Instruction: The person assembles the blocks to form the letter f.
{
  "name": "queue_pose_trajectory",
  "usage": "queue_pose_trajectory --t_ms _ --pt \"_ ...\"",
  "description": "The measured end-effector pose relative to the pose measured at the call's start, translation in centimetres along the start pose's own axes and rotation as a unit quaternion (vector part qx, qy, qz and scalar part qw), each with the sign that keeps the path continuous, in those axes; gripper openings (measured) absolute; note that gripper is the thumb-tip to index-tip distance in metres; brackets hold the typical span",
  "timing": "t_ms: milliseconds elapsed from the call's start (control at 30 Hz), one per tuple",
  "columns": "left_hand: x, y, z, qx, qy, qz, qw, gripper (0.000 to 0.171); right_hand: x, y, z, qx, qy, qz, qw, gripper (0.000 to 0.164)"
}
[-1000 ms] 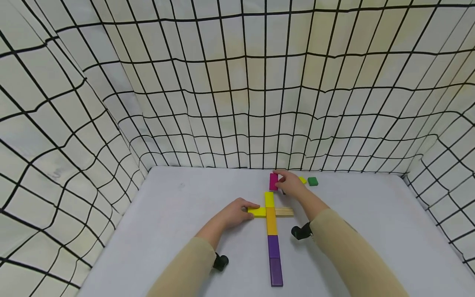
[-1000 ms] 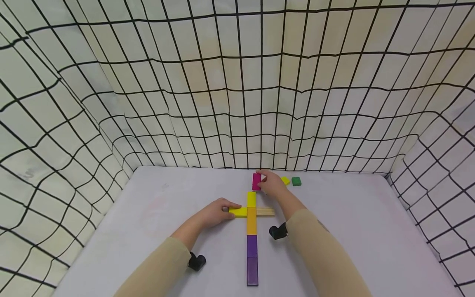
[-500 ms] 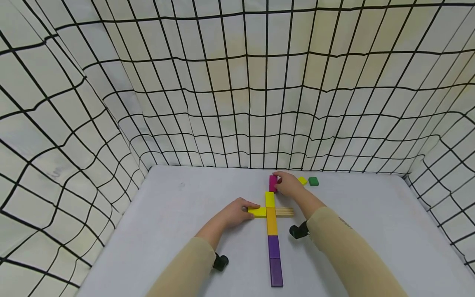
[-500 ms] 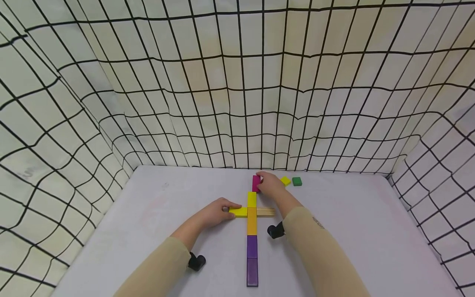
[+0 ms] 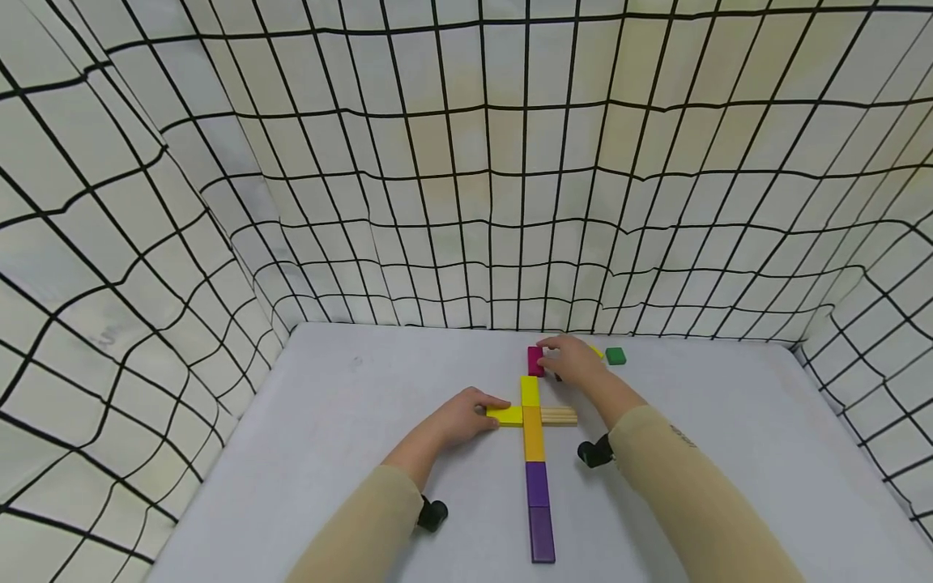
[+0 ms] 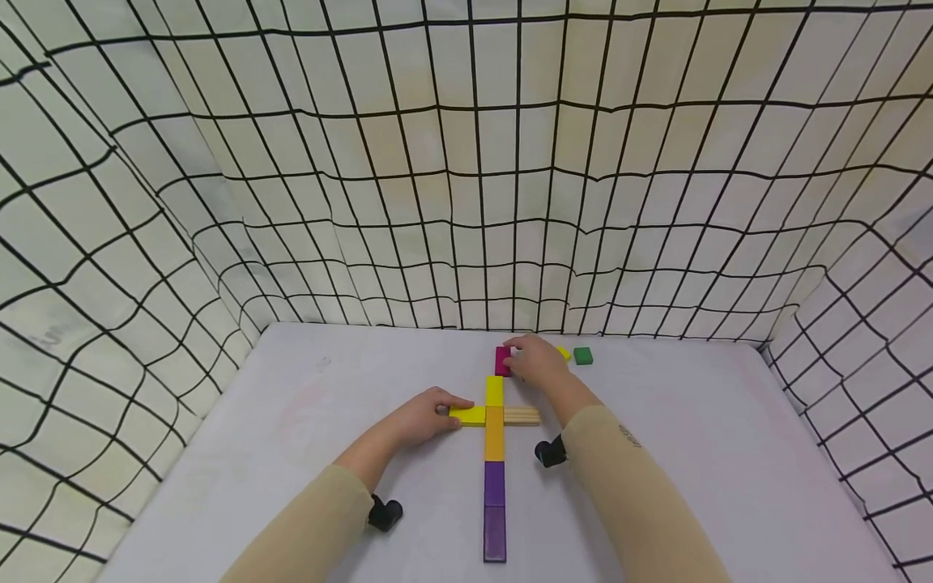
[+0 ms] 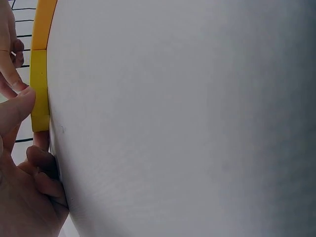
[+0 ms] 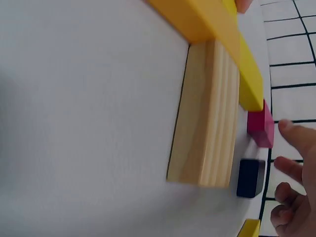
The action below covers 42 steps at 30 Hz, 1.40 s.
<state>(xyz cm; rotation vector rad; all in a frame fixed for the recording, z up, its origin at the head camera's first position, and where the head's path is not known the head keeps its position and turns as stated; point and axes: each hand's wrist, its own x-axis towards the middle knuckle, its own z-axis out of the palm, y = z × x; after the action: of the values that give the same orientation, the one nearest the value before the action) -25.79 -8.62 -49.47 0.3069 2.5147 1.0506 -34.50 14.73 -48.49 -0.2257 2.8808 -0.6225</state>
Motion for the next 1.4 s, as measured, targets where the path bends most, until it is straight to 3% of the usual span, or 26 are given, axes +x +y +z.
queue_pose_trajectory --t_ms 167,333,500,1400 --pt "0.18 -0.16 0.06 0.004 0.002 -0.001 1.0 0.031 0.12 0.67 -0.31 -0.063 -0.001 -0.054 0.997 0.045" --pt "0.2 -0.17 0.05 0.002 0.001 -0.001 1.0 0.031 0.32 0.95 -0.49 -0.129 -0.017 -0.103 0.986 0.047" --pt "0.29 -0.23 0.06 0.005 -0.002 0.001 1.0 0.031 0.51 1.06 -0.52 -0.162 -0.036 -0.123 0.979 0.046" --pt "0.82 -0.75 0.21 0.01 -0.004 0.006 0.9999 0.032 0.4 0.24 0.37 -0.111 0.013 -0.043 0.993 0.043"
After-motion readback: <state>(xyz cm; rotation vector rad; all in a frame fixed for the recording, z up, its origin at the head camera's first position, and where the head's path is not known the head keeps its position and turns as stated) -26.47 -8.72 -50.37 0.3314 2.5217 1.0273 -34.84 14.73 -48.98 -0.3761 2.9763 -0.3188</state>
